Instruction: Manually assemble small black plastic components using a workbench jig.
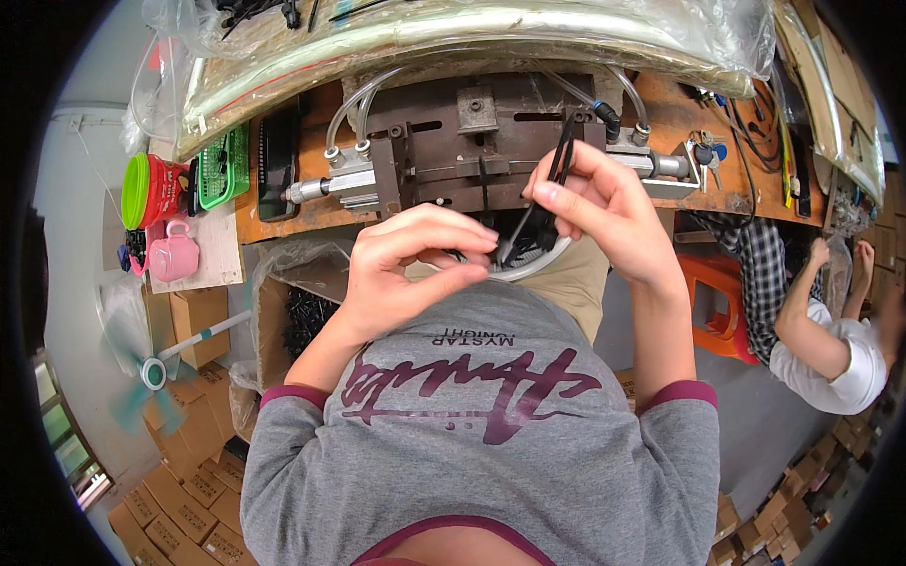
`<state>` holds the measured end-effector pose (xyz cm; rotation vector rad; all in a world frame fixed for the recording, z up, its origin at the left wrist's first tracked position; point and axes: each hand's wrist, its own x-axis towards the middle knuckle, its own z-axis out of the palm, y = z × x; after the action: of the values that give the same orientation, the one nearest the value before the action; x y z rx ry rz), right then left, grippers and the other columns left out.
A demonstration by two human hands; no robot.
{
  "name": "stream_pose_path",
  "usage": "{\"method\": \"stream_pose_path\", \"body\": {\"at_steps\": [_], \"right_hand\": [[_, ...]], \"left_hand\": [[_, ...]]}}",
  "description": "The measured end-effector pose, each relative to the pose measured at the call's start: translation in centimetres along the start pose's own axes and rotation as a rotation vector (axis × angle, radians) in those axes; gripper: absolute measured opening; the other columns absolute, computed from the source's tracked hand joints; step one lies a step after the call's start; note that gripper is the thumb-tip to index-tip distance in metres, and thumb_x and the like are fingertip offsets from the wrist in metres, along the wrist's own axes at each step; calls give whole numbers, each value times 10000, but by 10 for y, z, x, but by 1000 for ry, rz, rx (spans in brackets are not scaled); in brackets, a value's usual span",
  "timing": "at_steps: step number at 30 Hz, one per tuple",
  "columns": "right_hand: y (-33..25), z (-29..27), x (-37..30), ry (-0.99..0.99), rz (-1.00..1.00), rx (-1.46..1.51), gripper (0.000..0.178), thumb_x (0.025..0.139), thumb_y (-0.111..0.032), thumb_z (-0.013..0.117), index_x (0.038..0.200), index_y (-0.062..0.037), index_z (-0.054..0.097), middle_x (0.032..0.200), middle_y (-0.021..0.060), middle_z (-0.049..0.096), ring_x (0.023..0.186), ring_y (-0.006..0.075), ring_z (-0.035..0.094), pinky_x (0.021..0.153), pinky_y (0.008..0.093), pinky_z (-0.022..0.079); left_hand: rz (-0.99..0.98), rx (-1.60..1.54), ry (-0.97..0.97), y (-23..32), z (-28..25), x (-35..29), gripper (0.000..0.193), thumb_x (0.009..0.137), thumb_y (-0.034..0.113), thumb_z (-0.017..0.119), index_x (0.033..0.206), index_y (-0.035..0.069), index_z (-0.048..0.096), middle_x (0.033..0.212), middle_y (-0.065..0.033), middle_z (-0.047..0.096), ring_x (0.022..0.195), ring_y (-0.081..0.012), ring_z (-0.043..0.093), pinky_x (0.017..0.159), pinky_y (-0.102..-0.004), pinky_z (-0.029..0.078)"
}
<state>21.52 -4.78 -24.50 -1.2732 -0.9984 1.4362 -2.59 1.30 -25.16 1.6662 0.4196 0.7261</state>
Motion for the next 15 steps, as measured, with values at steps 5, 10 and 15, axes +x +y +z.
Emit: {"method": "stream_pose_path", "body": {"at_steps": [5, 10, 15], "right_hand": [[-4, 7, 7, -42, -8, -28, 148, 959, -178, 685, 1036, -60, 638, 881, -33, 632, 657, 17, 516, 565, 179, 385], [2, -2, 10, 299, -177, 83, 147, 970, -146, 672, 1052, -31, 631, 867, -6, 638, 649, 24, 537, 544, 171, 401], [-2, 6, 2, 282, -141, -37, 141, 970, -131, 668, 1052, -21, 632, 808, -12, 618, 638, 26, 546, 525, 174, 401]], "left_hand": [[-70, -13, 44, 1, 8, 0, 359, 768, -65, 791, 1116, 6, 736, 1115, -124, 681, 924, -196, 710, 751, -270, 628], [360, 610, 126, -14, 2, -1, 323, 687, 41, 855, 1000, 54, 776, 1052, -90, 709, 827, -217, 698, 696, -275, 579], [392, 983, 149, -49, 13, -7, 293, 727, 118, 811, 993, 29, 727, 1297, -130, 670, 896, -233, 718, 769, -333, 589]]}}
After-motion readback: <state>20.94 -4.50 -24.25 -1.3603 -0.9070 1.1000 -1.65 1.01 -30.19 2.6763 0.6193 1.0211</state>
